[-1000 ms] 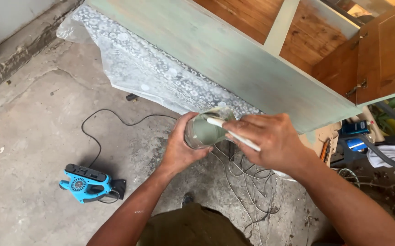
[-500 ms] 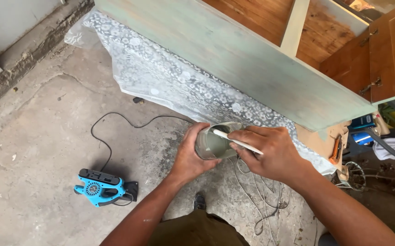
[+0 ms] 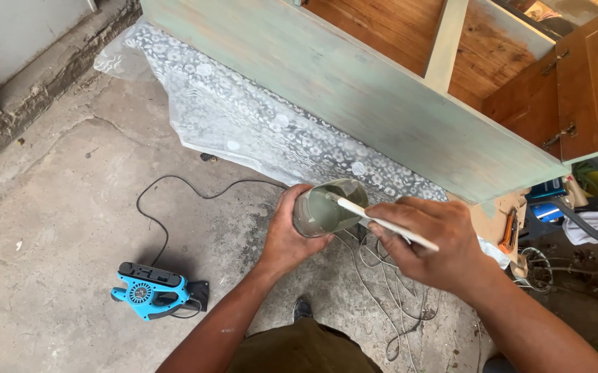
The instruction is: The person prepares paint and applies it to a wooden cabinet door using a paintbrush.
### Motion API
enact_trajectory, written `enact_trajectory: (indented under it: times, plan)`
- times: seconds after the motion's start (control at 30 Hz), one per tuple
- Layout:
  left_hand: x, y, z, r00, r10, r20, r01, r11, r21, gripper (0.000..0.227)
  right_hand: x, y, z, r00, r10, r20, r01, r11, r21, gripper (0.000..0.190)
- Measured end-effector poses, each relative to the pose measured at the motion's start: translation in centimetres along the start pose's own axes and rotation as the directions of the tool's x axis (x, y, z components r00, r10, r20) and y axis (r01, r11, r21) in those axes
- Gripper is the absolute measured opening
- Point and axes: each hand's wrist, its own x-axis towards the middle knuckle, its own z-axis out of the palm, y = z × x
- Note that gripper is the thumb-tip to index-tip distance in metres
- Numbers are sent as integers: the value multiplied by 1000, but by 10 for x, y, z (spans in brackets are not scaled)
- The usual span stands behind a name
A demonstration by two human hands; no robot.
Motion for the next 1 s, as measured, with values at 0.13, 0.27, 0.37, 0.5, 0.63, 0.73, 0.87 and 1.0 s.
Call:
enact_trajectory:
  times: [0.13, 0.27, 0.37, 0.5, 0.63, 0.73, 0.87, 1.0]
  plan:
    - [5, 4, 4, 999, 40, -4, -40, 999, 21, 93, 18, 1, 0, 997, -16, 71, 16, 1000, -4, 16]
    - [8, 2, 10, 999, 45, 15, -46, 999, 23, 93, 20, 20, 7, 994, -43, 101, 49, 997, -59, 17]
    - [10, -2, 12, 997, 74, -6, -74, 997, 30, 93, 20, 23, 9, 991, -115, 70, 120, 989, -83, 19]
    - [14, 0, 12, 996, 87, -36, -87, 996, 17, 92, 17, 20, 5, 987, -159, 28, 161, 984, -82, 17]
    - [19, -10, 10, 993, 103, -58, -102, 994, 23, 92, 2, 33, -1, 996, -66, -61, 68, 997, 28, 15]
    - [18, -9, 8, 994, 91, -59, -88, 995, 47, 93, 13, 26, -7, 998, 19, -63, -11, 994, 113, 14]
    - [20, -11, 8, 995, 95, -34, -93, 994, 59, 92, 28, 23, -7, 996, -86, 10, 87, 996, -13, 14]
    - [18, -16, 2, 998, 63, -20, -62, 997, 42, 93, 29, 23, -4, 981, -158, 117, 169, 981, -97, 16]
